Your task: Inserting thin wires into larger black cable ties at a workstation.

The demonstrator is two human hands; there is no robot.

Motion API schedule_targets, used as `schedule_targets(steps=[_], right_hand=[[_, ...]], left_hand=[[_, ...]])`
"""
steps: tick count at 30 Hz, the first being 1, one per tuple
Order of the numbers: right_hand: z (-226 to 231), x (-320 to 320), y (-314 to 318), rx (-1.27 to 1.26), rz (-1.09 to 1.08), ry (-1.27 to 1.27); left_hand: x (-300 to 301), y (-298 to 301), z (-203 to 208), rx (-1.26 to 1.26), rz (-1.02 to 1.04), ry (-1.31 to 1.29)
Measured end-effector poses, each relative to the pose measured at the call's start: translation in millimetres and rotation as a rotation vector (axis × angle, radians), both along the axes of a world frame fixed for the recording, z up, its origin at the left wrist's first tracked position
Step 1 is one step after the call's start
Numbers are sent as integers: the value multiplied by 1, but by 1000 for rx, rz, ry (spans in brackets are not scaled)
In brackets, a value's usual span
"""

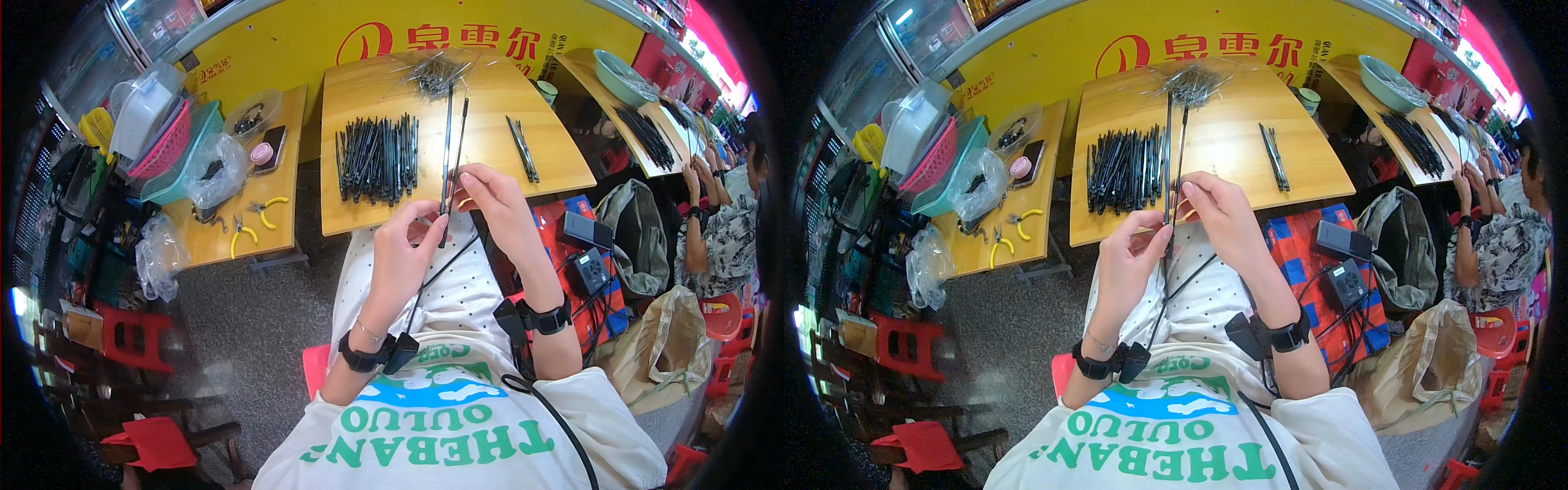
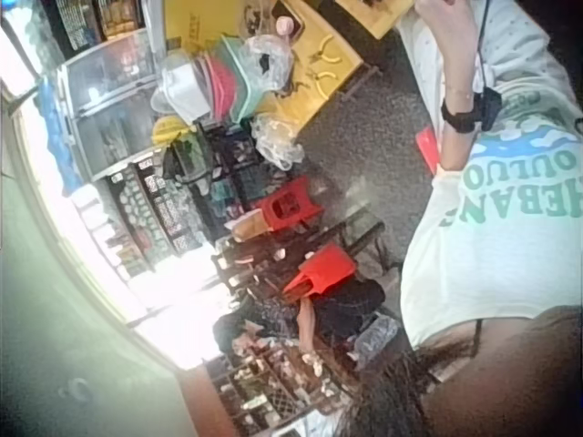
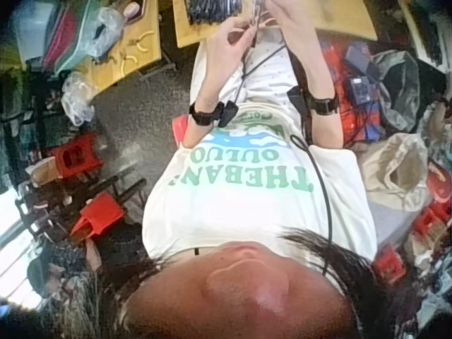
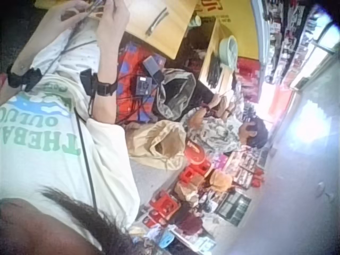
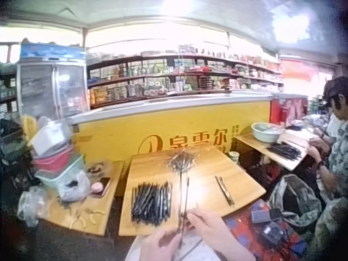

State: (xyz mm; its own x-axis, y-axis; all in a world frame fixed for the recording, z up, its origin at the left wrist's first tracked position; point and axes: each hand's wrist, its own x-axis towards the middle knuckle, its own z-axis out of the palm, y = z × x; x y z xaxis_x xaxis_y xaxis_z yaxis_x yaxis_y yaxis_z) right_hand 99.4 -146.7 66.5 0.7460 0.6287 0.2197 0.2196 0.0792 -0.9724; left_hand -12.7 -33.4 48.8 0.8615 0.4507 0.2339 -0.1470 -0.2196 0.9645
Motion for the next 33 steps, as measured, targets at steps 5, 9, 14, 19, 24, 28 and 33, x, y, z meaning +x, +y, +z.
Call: schedule_targets(steps=[5, 9, 14, 19, 24, 28, 33], right_hand=[[-2, 0, -1, 51, 45, 10], [-10, -2, 4, 48, 7, -76], [-14, 20, 7, -60, -150, -139], [-57, 145, -37, -415, -772, -772], [-92, 172, -46, -967, -826, -585], [-97, 165, -42, -1088, -826, -529], [-93, 166, -25, -1262, -905, -573]], left_hand=[[1, 1, -4, -3, 0, -25], [1, 2, -4, -1, -31, 6], [3, 7, -12, 48, -59, 21], [10, 22, -36, 290, -10, 113], [19, 41, -60, 526, 120, 300], [47, 45, -68, 628, 98, 169], [79, 36, -60, 797, 85, 229]])
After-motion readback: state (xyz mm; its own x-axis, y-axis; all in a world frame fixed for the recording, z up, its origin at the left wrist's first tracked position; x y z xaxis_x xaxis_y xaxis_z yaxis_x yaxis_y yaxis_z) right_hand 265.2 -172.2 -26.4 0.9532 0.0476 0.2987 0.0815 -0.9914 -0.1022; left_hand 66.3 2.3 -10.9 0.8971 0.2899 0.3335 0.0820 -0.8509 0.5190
